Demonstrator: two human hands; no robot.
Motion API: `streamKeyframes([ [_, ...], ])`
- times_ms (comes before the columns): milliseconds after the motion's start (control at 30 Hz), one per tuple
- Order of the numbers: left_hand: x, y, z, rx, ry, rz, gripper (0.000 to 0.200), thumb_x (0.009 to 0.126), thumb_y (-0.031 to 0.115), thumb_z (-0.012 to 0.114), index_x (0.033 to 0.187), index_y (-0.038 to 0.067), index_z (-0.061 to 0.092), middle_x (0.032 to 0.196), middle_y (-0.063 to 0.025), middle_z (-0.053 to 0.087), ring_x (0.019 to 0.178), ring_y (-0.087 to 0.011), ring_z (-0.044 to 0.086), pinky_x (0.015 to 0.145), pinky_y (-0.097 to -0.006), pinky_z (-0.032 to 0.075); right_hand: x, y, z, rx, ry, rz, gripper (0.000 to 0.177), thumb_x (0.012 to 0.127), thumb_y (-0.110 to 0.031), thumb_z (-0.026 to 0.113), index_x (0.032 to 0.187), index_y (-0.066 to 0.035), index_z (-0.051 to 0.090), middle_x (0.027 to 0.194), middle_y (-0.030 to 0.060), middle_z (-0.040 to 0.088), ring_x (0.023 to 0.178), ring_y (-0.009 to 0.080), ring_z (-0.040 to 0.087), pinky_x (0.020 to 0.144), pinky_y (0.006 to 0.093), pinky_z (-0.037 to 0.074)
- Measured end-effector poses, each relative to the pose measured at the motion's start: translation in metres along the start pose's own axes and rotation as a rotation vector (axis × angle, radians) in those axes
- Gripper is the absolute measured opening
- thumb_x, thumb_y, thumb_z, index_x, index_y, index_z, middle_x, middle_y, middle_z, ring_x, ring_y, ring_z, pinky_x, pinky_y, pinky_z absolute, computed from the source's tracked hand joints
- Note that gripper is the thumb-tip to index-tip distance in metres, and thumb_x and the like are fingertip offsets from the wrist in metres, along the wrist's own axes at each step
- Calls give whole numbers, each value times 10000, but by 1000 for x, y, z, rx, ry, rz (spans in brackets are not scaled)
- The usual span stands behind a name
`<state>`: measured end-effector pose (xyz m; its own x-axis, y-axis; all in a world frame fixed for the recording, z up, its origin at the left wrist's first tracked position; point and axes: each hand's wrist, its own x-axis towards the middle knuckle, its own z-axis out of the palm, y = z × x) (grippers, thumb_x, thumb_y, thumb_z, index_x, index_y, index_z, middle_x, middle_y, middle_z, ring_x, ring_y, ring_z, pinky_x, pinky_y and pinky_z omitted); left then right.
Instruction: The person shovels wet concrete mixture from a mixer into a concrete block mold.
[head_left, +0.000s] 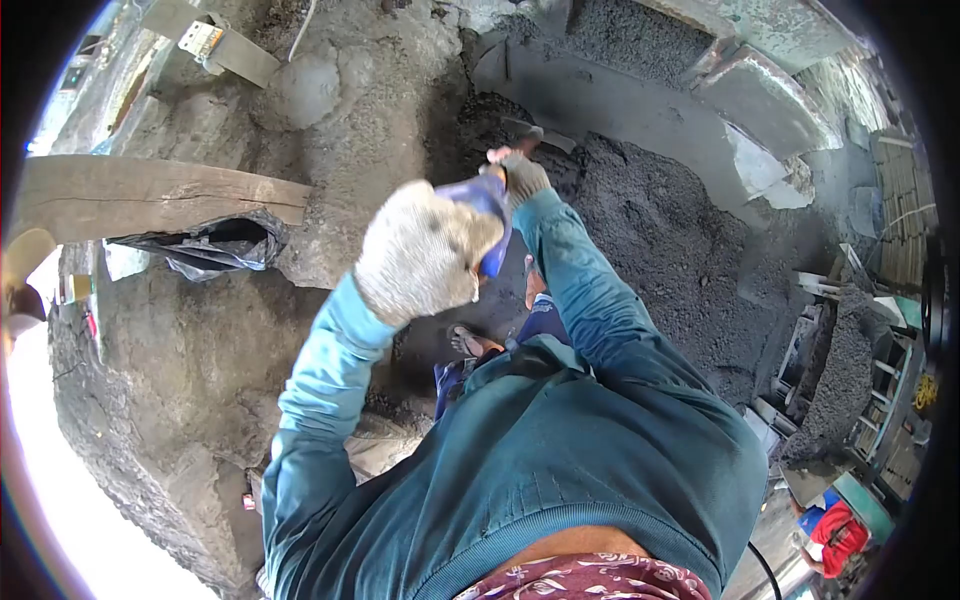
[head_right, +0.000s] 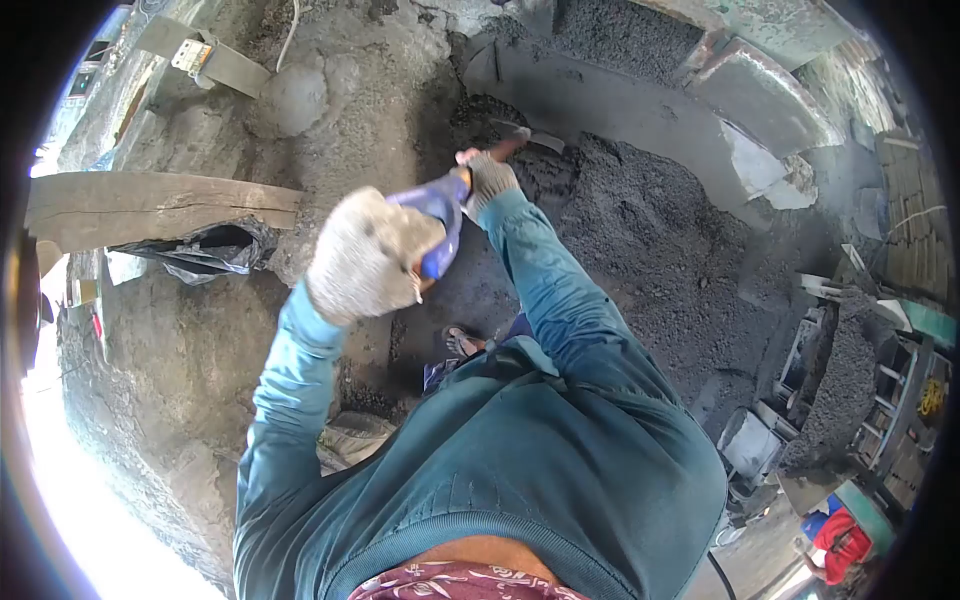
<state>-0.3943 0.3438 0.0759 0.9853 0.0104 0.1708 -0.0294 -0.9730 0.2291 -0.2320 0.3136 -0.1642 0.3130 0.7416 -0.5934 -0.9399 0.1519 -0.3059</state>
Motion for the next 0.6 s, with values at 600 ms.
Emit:
streamKeyframes([
  [600,-76,8,199,-201,-540,-381,207,664,175,690,862,124,719,800,-101,705,752,-304,688,736,-444,556,177,86,-148,-720,248,215,170,843,-191,703,918,-45,659,796,108,659,774,233,678,686,387,552],
])
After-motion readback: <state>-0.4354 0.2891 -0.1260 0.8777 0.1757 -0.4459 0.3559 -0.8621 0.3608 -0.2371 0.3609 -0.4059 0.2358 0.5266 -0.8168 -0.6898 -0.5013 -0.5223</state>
